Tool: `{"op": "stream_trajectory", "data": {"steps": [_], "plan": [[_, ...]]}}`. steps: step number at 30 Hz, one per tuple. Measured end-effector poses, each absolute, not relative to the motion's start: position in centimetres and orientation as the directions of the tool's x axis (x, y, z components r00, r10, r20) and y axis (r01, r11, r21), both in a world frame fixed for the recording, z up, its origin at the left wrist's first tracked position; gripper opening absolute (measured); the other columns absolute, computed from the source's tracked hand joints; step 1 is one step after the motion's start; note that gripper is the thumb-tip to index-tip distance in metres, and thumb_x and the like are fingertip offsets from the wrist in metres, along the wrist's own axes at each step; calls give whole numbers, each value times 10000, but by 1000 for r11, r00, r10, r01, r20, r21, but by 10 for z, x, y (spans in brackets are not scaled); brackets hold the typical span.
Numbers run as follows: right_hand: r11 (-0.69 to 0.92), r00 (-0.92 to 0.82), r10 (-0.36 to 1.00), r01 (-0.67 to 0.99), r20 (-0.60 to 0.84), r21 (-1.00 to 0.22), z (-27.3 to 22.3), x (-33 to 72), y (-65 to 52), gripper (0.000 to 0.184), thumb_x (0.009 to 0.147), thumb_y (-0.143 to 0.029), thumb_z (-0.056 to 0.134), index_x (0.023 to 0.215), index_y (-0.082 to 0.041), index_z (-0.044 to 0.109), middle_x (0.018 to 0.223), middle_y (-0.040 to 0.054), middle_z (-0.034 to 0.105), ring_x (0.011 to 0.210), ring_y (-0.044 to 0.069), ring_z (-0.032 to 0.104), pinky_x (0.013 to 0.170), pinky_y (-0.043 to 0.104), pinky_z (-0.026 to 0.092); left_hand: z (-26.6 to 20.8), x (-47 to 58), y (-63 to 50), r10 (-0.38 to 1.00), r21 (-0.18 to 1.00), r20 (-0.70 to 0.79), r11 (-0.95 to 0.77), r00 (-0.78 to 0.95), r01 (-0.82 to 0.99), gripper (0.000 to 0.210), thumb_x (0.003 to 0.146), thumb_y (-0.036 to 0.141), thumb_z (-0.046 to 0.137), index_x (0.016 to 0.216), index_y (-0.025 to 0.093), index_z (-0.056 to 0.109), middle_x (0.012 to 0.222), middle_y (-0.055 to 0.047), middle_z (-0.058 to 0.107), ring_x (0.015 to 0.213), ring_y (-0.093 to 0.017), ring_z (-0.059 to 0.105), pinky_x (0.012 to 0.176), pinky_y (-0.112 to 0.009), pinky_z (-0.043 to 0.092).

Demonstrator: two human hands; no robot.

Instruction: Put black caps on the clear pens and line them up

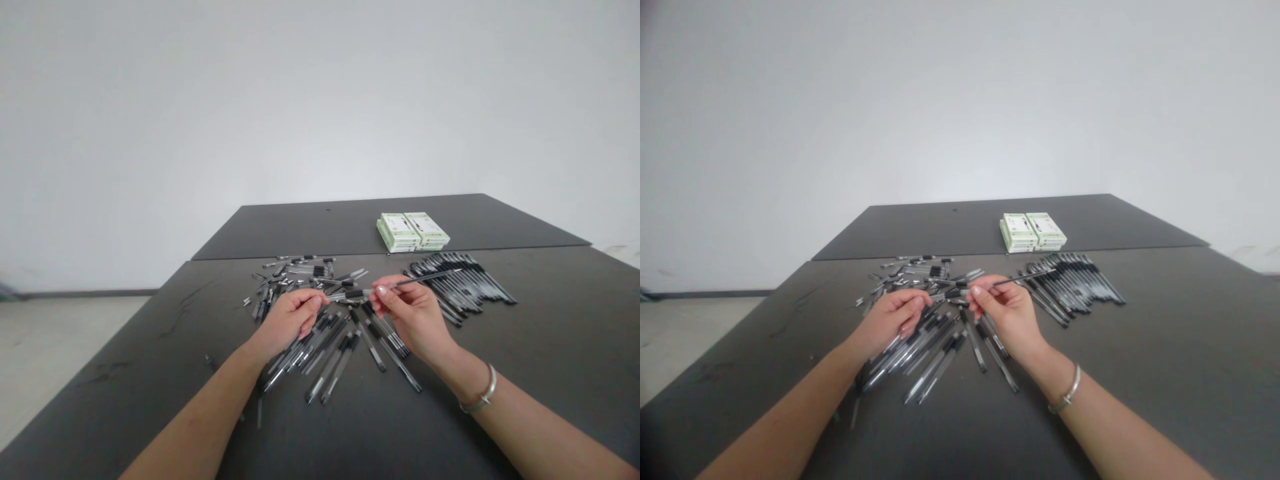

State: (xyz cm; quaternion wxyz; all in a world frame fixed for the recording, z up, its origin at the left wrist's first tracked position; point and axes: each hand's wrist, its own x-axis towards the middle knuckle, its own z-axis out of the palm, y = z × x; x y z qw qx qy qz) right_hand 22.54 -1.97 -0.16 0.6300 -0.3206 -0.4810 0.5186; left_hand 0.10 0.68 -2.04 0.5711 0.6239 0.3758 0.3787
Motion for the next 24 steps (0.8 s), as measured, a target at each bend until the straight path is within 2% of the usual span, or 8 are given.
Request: {"op": "stream_trajectory", "data": {"steps": [12, 20, 24], "plan": [[307, 4, 948, -269, 318, -913, -3, 229, -17, 69, 766, -243, 737, 801, -187, 717, 687, 20, 688, 558, 103, 592, 494, 205, 473, -20, 1, 6, 901, 997, 38, -63, 431, 45, 284, 894, 396, 528, 936, 129, 613, 440, 98, 354, 362, -47, 318, 393, -171, 258], [290, -7, 955, -178, 296, -940, -8, 228, -17, 117, 757, -282, 742, 823, -190, 717, 651, 20, 667, 542, 121, 560, 506, 242, 448, -17, 2, 5, 902, 998, 19, -44, 432, 47, 305, 877, 419, 541, 929, 128, 616, 440, 98, 352, 356, -45, 309, 388, -175, 248], [256, -33, 963, -194, 267, -947, -12, 228, -14, 132, 756, -297, 740, 829, -189, 721, 665, 13, 650, 529, 109, 532, 496, 238, 425, -13, 4, 3, 907, 996, 3, -42, 422, 83, 321, 860, 435, 547, 915, 127, 613, 437, 102, 346, 353, -47, 306, 384, -177, 245]]}}
